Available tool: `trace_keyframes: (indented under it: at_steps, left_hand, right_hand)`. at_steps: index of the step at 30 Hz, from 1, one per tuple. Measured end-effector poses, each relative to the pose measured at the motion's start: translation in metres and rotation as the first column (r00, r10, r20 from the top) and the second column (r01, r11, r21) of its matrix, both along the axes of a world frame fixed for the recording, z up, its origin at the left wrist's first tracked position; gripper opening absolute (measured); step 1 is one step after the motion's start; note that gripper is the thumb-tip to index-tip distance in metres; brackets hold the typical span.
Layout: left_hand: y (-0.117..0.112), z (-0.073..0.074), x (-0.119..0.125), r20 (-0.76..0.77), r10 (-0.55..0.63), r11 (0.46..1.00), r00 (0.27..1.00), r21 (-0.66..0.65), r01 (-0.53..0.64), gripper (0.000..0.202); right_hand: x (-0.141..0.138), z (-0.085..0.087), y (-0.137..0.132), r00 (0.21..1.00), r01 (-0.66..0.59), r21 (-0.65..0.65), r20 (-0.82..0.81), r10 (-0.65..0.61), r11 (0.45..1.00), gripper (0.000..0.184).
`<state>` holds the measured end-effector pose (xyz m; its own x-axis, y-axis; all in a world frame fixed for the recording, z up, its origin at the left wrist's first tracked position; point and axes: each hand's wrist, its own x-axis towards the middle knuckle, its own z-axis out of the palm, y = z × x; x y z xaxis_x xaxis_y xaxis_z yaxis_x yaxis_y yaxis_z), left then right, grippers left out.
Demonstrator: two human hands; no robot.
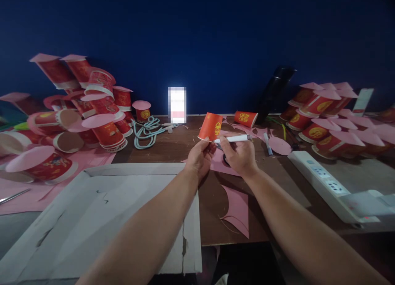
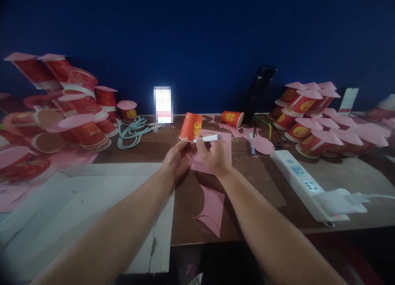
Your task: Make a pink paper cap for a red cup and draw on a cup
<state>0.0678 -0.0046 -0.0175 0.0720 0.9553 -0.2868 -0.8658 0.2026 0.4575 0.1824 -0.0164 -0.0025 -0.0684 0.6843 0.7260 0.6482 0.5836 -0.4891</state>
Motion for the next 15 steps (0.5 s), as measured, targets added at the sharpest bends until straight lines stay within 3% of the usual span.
trace_keyframes:
  at_steps: [6,9,12,15]
  left_hand:
    - [0.0,0.0,-0.001,0.028,-0.019,1.0,0.999,0.011,0.019,0.012]
    - [0.0,0.0,-0.003,0.062,-0.034,0.999,0.998,0.03,0.032,0.013]
    - [0.0,-0.001,-0.004,0.07,-0.053,0.998,0.996,0.03,0.051,0.013]
    - [-0.003,0.0,-0.003,0.055,-0.07,0.997,0.996,0.032,0.068,0.012]
  right_hand:
    - [0.001,-0.004,-0.001,0.996,-0.019,0.003,-0.087,0.019,1.0,0.017]
    - [0.002,-0.008,0.001,0.968,-0.057,-0.028,-0.247,0.048,0.998,0.018]
    - [0.004,-0.012,0.009,0.878,-0.087,-0.097,-0.477,0.031,0.991,0.023]
    - [0.004,-0.016,0.021,0.717,-0.132,-0.215,-0.695,-0.056,0.968,0.029]
